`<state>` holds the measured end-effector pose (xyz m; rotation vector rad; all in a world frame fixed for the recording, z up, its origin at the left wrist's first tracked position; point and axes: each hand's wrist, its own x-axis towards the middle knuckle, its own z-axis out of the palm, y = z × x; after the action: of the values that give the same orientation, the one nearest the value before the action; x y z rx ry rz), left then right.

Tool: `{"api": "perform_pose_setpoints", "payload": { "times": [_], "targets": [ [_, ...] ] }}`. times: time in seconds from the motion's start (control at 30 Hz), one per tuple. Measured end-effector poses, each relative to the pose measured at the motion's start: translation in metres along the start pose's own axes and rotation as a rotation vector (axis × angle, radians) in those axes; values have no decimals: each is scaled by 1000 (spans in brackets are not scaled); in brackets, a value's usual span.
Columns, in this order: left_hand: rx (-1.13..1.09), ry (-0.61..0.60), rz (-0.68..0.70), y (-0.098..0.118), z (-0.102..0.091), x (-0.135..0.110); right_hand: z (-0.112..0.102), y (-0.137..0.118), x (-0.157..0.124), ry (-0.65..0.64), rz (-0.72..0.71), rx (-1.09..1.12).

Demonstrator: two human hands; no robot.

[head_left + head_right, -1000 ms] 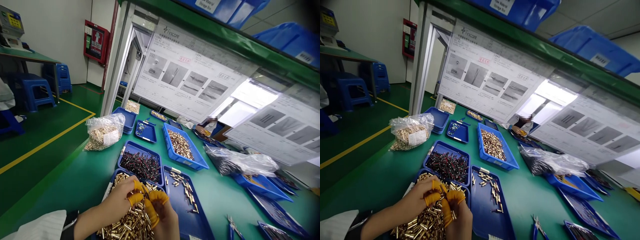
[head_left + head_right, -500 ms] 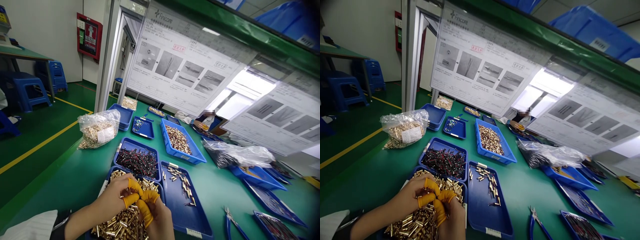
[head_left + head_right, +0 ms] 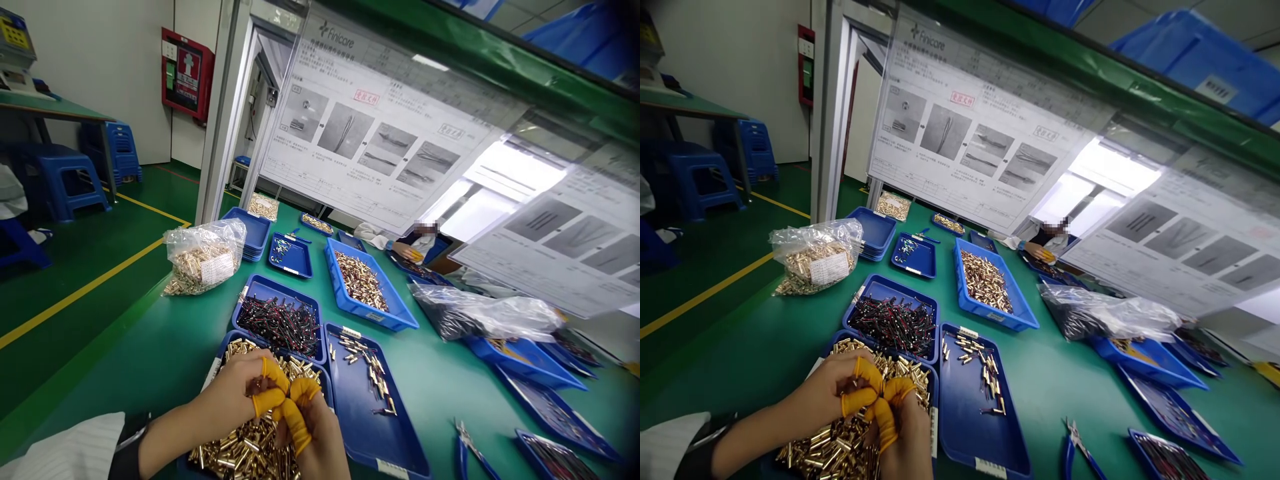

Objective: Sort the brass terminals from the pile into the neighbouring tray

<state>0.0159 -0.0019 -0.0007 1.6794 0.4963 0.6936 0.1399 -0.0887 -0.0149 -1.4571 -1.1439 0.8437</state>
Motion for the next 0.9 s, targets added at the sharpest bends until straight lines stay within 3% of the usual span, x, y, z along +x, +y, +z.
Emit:
{"api": "perform_pose_setpoints", "payload": {
  "times": [0.27,0.53,0.77,0.9],
  "targets": [
    [11,-20,17,0,1,-2,1,-1,-2,-23,-58,-197],
    [-106,92,3,0,2,1,-4,-10,1,-75,66,261],
    [-337,-3,-181,-2,-2,2,-13,-13,4,81,130,138],
    [-386,8,-167,-2,-2,5,-19,-7,5,111,161,183]
  ]
}}
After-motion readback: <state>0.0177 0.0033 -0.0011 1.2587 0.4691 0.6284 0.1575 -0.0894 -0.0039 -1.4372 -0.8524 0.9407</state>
